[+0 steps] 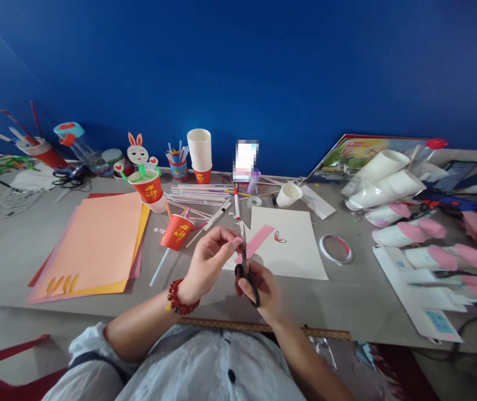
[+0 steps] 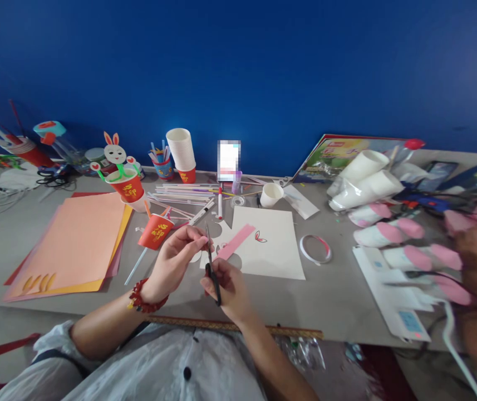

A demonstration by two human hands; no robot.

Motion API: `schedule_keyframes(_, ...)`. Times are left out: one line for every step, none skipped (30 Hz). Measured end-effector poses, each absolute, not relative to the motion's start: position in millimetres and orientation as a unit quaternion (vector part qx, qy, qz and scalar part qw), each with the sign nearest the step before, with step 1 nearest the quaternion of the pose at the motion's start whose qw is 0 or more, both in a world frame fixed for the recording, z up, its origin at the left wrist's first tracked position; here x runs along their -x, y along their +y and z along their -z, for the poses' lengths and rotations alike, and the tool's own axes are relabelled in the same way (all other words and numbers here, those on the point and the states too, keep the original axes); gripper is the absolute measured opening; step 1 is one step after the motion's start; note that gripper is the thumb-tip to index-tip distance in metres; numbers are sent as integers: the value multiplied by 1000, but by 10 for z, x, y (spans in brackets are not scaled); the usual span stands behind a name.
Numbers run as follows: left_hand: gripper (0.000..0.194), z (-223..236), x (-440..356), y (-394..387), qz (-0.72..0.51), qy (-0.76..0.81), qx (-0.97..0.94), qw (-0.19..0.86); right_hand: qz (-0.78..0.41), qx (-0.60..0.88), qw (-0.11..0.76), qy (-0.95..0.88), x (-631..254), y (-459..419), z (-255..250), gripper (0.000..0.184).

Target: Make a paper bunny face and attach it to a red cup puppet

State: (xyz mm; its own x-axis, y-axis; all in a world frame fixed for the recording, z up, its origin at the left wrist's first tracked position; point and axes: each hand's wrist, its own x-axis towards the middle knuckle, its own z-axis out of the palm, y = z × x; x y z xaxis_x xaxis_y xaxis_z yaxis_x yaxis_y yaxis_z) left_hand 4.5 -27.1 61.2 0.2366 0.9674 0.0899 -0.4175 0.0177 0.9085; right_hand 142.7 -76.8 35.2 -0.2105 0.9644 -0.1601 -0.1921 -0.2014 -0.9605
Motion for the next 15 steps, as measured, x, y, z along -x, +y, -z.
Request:
schedule_keyframes(18,-615,-41,-269,-536,305,-452,645,-642,438,449,-441,-1428,-771,-354,51)
schedule_keyframes(18,-618,-38,-267,-536,305,-453,644,-643,439,446,-440,-1430,-773,-354,51)
schedule_keyframes(18,-620,-34,-265,-536,306,-454,643,-646,440,442,-439,-1431,-775,-353,51)
schedule_keyframes(18,-622,-31,-263,-535,307,-456,642,-649,441,439,-438,-1433,-777,-350,52)
schedule_keyframes(19,-623,-28,-261,-534,309,-457,641,-652,441,438,-434,-1434,-778,-346,52)
schedule_keyframes(20,-625,-26,-260,-533,311,-457,641,-655,440,438,-430,-1435,-779,-339,52)
schedule_keyframes(20,-626,-23,-259,-531,312,-458,640,-658,440,439,-425,-1436,-780,-332,52)
schedule_keyframes(20,-628,-21,-259,-530,314,-459,641,-658,440,441,-422,-1437,-780,-324,52)
schedule_keyframes(20,-629,-19,-259,-529,314,-459,640,-658,440,443,-421,-1438,-781,-316,52)
schedule_keyframes(20,-631,-17,-260,-529,314,-460,641,-658,440,444,-421,-1438,-782,-308,51)
schedule_keyframes(20,-632,-16,-260,-529,312,-460,641,-657,439,446,-421,-1439,-783,-300,51)
schedule_keyframes(19,-632,-15,-260,-529,310,-460,642,-656,438,447,-422,-1441,-784,-293,51)
schedule_keyframes(19,-632,-14,-260,-530,307,-460,643,-656,437,447,-422,-1442,-784,-287,51)
schedule_keyframes(18,-632,-13,-259,-531,304,-460,643,-657,436,448,-422,-1444,-784,-283,51)
schedule_keyframes(18,-632,-13,-258,-532,303,-462,642,-657,436,447,-422,-1446,-783,-280,51)
